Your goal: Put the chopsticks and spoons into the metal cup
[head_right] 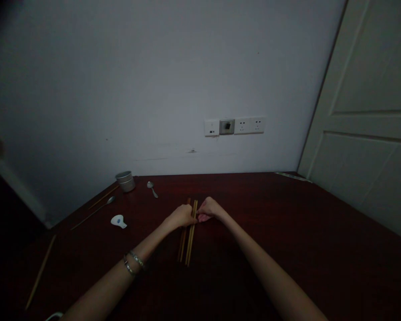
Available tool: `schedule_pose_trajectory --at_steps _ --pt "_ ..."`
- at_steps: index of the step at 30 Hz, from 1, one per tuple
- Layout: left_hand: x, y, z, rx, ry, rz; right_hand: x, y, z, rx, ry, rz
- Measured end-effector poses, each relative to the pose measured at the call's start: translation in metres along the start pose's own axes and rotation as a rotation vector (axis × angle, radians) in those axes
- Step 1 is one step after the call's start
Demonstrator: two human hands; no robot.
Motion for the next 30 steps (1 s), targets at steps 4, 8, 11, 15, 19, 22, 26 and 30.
schedule_pose_trajectory --at_steps 4,8,11,15,19,22,26,30 --pt "0.013 0.013 0.008 0.008 0.008 -0.126 -0.005 -0.002 0.003 0.008 0.001 0.005" --pt "0.039 0.021 0.023 0.058 0.078 -0.215 -0.010 -0.006 0.008 0.015 -0.004 0.008" --pt "0.055 0.012 0.031 0.149 0.116 -0.268 -0.011 -0.008 0.010 0.006 -0.013 -0.014" --pt "0.061 -0.002 0.036 0.224 0.112 -0.329 -0.009 -0.009 0.008 -0.011 -0.014 -0.020" --pt "0.060 -0.007 0.040 0.236 0.104 -0.374 -0.007 -0.010 0.008 -0.024 -0.011 -0.007" --pt "0.059 -0.009 0.041 0.244 0.107 -0.372 -0.008 -0.011 0.009 -0.025 -0.025 0.003" --pt "0.058 -0.009 0.040 0.254 0.126 -0.372 -0.009 -0.011 0.011 -0.037 -0.021 -0.005" --pt "0.057 -0.007 0.037 0.263 0.141 -0.377 -0.010 -0.010 0.011 -0.061 -0.026 -0.025"
Point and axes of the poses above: each hand's wrist, its own z-axis towards the middle knuckle, its own y-axis out of the back of the hand, x = y × z, the point moved 8 cm from there along z, towards the middle knuckle, and after that the axes turned 11 degrees about y, right-handed, at the moved point
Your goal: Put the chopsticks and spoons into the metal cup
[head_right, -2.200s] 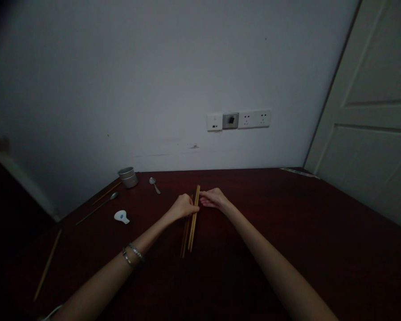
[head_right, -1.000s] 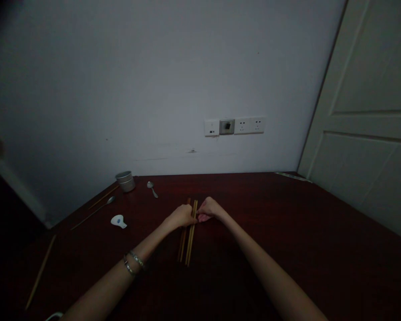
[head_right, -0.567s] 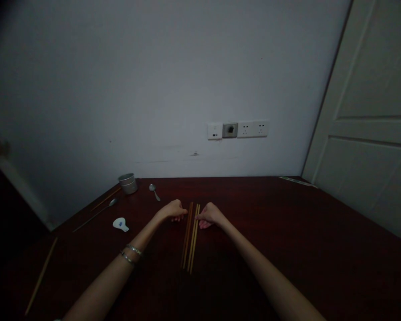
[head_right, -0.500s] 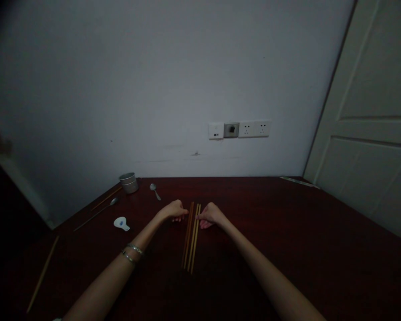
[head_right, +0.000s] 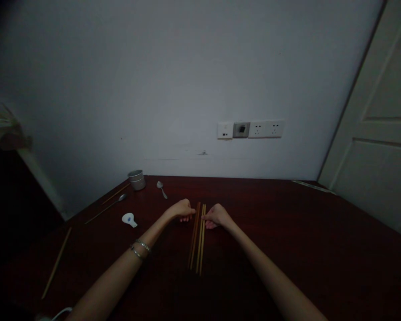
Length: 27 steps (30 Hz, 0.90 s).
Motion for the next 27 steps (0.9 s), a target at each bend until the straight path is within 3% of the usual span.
schedule_pose_trajectory --at_steps 5,10,16,19,23,27 --pt "0.001 0.003 -0.003 0.001 0.017 -0.018 -0.001 -0.002 0.000 0.003 -0.003 0.031" --pt "-0.006 0.013 -0.012 -0.007 -0.074 -0.078 -0.003 -0.001 0.001 -0.008 -0.012 0.012" --pt "-0.026 0.039 -0.046 -0.064 -0.202 -0.101 -0.007 0.001 0.001 -0.021 -0.006 -0.037" --pt "-0.029 0.061 -0.072 -0.147 -0.257 -0.035 -0.007 0.005 0.001 -0.008 0.001 -0.069" --pt "0.001 0.110 -0.106 -0.335 -0.221 0.124 0.000 0.021 0.003 -0.030 0.024 -0.106" --pt "0.077 0.170 -0.129 -0.514 -0.041 0.206 0.016 0.032 0.009 -0.063 0.087 -0.076"
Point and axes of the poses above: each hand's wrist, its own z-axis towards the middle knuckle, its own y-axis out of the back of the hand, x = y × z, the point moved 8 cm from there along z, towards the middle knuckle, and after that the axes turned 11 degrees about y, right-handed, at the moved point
